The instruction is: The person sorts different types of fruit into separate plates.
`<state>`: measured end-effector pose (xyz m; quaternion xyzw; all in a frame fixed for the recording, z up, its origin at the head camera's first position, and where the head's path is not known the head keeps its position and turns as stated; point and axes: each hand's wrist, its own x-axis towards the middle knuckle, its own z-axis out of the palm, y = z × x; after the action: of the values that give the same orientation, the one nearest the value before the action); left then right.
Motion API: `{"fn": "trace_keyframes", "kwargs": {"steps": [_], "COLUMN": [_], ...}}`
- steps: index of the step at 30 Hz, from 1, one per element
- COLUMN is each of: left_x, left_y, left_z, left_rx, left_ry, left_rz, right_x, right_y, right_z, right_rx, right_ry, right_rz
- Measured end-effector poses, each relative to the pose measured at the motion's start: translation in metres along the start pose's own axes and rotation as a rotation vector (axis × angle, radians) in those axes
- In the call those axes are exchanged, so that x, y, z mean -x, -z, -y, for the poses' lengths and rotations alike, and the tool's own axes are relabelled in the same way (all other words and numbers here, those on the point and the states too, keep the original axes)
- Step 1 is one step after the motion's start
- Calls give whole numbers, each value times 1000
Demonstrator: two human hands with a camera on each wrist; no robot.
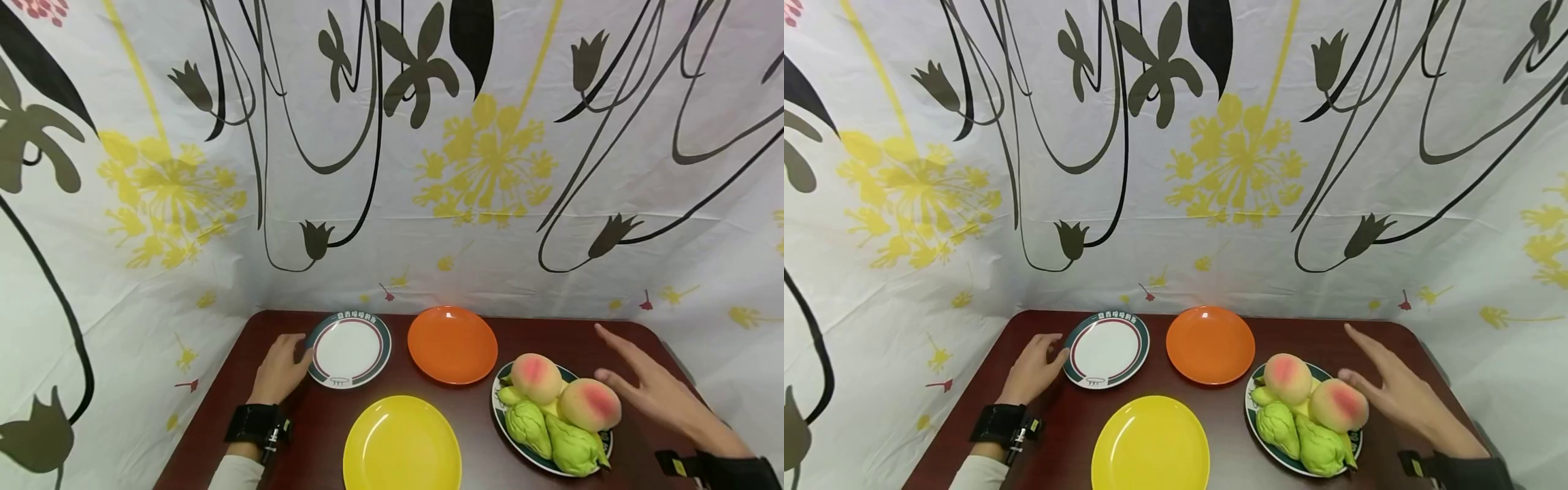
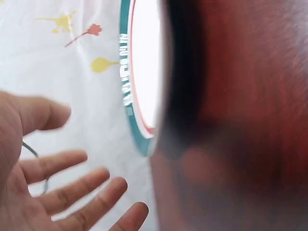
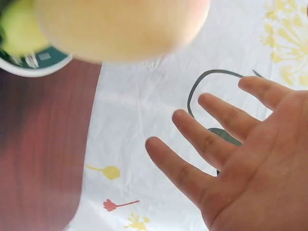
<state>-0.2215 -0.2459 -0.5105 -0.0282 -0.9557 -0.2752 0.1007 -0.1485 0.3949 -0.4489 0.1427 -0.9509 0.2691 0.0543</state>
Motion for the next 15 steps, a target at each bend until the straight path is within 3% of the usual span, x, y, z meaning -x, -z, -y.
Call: {"fn": "trace_keyframes", "kwargs": {"steps": [6, 15], "left_x": [0, -5], "left_y": [-14, -33], "left_z": [18, 34], "left_rx": [130, 435], "left_ry": [159, 280], "left_rz": [-2, 45], "right_x": [22, 32], "right_y": [-22, -47], "right_z": [8, 7], "right_rx": [-42, -96], "right_ry": [19, -1], "right_rz": [-56, -62]}}
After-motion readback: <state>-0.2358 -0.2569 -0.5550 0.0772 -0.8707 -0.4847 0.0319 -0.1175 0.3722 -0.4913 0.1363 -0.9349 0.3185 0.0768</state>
